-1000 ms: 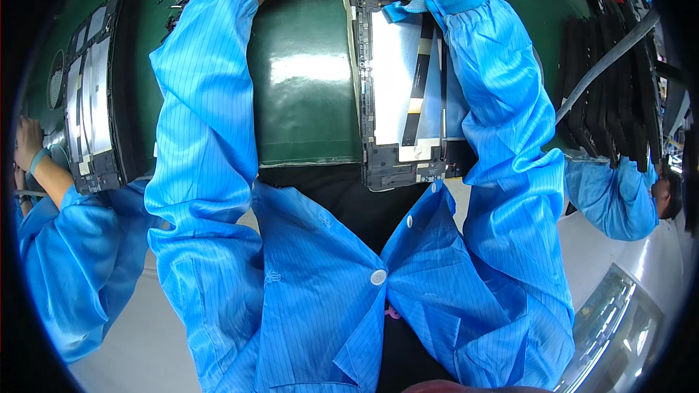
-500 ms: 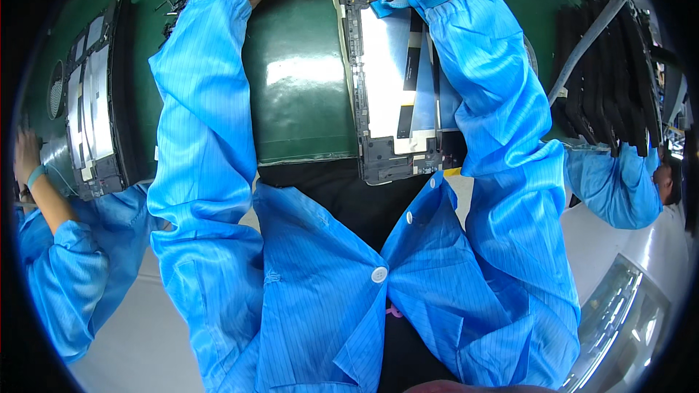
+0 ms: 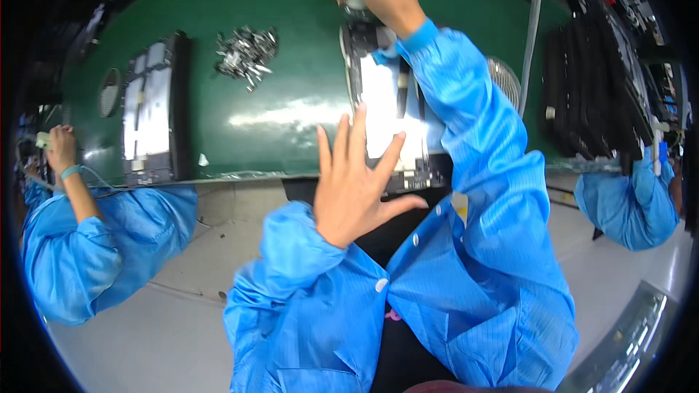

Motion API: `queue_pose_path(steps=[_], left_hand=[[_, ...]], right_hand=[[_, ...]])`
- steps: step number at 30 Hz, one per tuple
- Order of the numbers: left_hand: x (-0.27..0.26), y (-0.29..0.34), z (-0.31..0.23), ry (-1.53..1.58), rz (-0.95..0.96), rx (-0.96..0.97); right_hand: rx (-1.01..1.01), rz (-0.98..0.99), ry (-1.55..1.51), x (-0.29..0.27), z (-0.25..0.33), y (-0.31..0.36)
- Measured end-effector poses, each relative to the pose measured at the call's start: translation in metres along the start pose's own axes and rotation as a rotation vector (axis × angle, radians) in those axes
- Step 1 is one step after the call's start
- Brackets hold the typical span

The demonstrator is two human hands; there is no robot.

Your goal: Assembling tablet components using an electric screwdriver on an industrial assembly line.

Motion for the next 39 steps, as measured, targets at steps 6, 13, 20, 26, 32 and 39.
queue_pose_path(steps=[6, 13, 20, 26, 32, 39], left_hand=[[-0.009, -0.048, 0.045, -0.027, -0.225, 0.079], [-0.005, -0.270, 0.147, -0.225, -0.150, 0.039], [-0.062, -0.384, 0.220, -0.445, -0.070, -0.265], [-0.163, -0.329, 0.475, -0.211, -0.114, -0.661], [-0.122, -0.290, 0.511, 0.299, 0.156, -1.005], [-0.185, -0.340, 0.369, 0.099, -0.070, -0.572]], right_hand=[[-0.062, -0.156, -0.105, -0.066, 0.067, 0.001], [0.058, -0.227, 0.229, -0.152, 0.084, 0.022], [0.068, -0.325, 0.190, -0.192, 0.073, 0.030], [0.069, -0.377, 0.154, -0.203, 0.079, 0.039], [-0.142, -0.517, 0.178, -0.222, 0.101, 0.047], [-0.312, -0.749, 0.166, -0.283, 0.127, 0.081]])
Point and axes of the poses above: each hand's wrist, its own y-axis away from the middle knuckle, its own x-axis out of the palm, z = x × y, the point moved 10 cm from there along -y, towards the middle knuckle, and after that the axes turned 1 degree about -x, right-handed, at the moved point
